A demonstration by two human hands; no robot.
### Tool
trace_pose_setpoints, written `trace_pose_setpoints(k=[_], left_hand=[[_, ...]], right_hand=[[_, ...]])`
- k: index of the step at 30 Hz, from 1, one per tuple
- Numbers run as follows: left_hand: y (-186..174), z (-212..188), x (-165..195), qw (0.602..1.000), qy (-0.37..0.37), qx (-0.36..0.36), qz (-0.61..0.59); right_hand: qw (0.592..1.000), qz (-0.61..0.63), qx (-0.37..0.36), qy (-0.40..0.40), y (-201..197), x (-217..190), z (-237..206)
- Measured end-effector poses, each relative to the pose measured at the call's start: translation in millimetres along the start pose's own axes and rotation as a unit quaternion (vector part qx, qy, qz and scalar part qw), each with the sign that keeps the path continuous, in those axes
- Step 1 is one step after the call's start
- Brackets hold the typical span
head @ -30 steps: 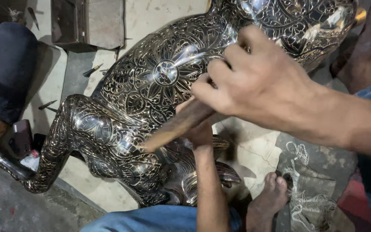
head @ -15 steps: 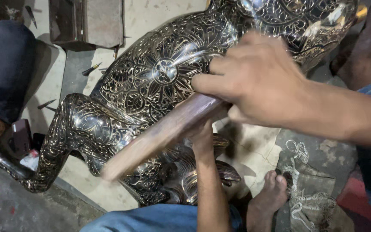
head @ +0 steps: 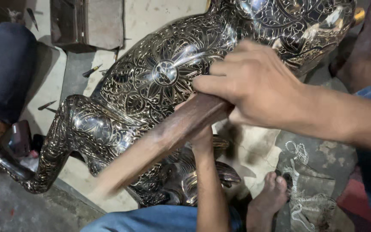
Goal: The person uses a chisel and wooden mallet to engrave intricate floral patterns onto a large, dark metal sculpture. They hold the chisel in one hand and strike it with the mallet in the other, working on different sections of the sculpture's surface.
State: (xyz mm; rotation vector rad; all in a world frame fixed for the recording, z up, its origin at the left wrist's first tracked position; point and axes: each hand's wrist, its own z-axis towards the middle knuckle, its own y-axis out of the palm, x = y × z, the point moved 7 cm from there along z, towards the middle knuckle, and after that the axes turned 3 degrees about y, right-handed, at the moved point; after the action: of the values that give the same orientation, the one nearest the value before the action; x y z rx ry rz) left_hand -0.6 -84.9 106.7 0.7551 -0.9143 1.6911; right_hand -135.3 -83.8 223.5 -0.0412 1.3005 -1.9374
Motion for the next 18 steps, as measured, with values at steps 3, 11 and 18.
trace_pose_setpoints(k=[3, 11, 18], left_hand=[[1, 1, 1, 1.000, 0.006, 0.001, 0.002], [-1, -3, 0, 0.996, -0.006, -0.022, 0.086], [1, 5, 1, 0.997, -0.047, 0.035, -0.042]], right_hand=[[0.922, -0.373, 0.023, -0.100, 3, -14, 1], [0.994, -0.107, -0.018, 0.001, 0, 0, 6], [0.986, -0.167, -0.024, 0.011, 0, 4, -2]])
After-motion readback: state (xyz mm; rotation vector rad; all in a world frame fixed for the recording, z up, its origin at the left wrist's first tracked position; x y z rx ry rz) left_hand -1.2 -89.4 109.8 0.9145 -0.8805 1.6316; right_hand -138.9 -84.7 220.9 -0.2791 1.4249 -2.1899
